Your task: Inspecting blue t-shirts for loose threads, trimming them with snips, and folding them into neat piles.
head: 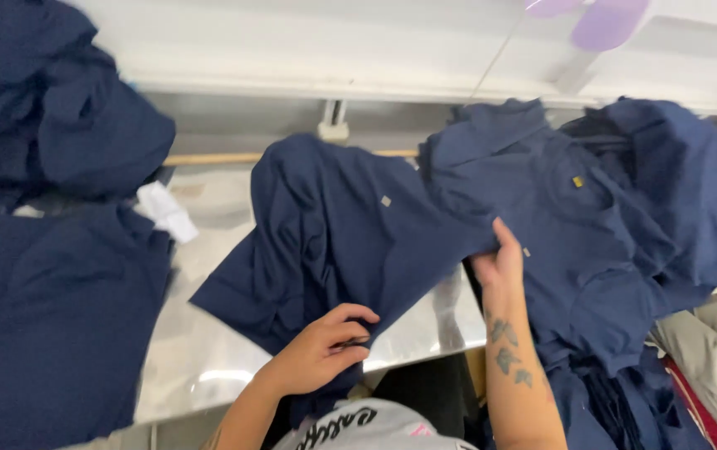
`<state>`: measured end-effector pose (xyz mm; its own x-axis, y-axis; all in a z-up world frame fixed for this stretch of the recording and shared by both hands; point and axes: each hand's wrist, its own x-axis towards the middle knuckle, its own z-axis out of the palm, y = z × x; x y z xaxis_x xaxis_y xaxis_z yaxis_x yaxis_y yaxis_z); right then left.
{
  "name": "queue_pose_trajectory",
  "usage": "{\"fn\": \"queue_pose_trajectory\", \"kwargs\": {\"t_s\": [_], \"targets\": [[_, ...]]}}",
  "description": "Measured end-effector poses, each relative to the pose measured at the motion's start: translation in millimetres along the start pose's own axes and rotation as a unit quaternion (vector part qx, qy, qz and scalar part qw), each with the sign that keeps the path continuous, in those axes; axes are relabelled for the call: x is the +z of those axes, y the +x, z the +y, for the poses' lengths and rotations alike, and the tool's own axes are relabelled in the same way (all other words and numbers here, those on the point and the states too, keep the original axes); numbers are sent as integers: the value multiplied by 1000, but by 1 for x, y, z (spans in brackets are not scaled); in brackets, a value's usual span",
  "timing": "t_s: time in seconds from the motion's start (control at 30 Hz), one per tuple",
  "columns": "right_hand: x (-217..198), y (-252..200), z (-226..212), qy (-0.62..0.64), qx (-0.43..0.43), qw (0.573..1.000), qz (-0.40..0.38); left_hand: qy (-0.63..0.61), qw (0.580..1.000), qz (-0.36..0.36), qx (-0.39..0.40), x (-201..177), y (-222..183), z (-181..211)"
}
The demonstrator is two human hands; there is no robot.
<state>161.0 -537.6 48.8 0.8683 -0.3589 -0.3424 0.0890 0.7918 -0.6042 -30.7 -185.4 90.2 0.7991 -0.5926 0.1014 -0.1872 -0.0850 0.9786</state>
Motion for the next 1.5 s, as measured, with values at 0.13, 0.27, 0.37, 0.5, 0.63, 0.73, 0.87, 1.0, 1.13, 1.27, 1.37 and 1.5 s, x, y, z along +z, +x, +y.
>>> {"fn": "queue_pose_trajectory", "kwargs": {"t_s": [0.13,0.27,0.37,0.5,0.63,0.73,0.87,1.0,1.13,1.27,1.37,1.5], "targets": [[-41,1,6,-35,91,995,37,-114,988,98,23,-16,0,-15],[-31,-23,13,-79,123,988,43,-229,960,163,-4,-23,8,-33],[-9,-56,14,-82,178,981,19,-229,949,218,-18,-19,17,-35],[-31,-41,35,-67,181,981,14,-222,937,271,-12,-11,28,-76],[-54,-21,50,-46,164,985,-20,-103,955,262,-91,-8,48,-73],[-47,-25,52,-54,140,988,-25,112,949,285,-71,2,71,-70],[-58,-28,91,-260,4,944,-205,136,925,352,43,33,109,-57],[-50,-53,100,-432,-25,834,-342,101,940,322,-53,42,133,-101],[-42,-68,80,-578,-123,719,-366,-157,916,334,-156,44,133,-125],[-33,-81,85,-517,-114,768,-361,-331,877,345,-53,44,132,-97],[14,-114,84,-454,-130,829,-298,-358,875,326,0,46,125,-79],[16,-106,88,-327,-65,878,-342,-75,902,422,-58,30,125,-106]]}}
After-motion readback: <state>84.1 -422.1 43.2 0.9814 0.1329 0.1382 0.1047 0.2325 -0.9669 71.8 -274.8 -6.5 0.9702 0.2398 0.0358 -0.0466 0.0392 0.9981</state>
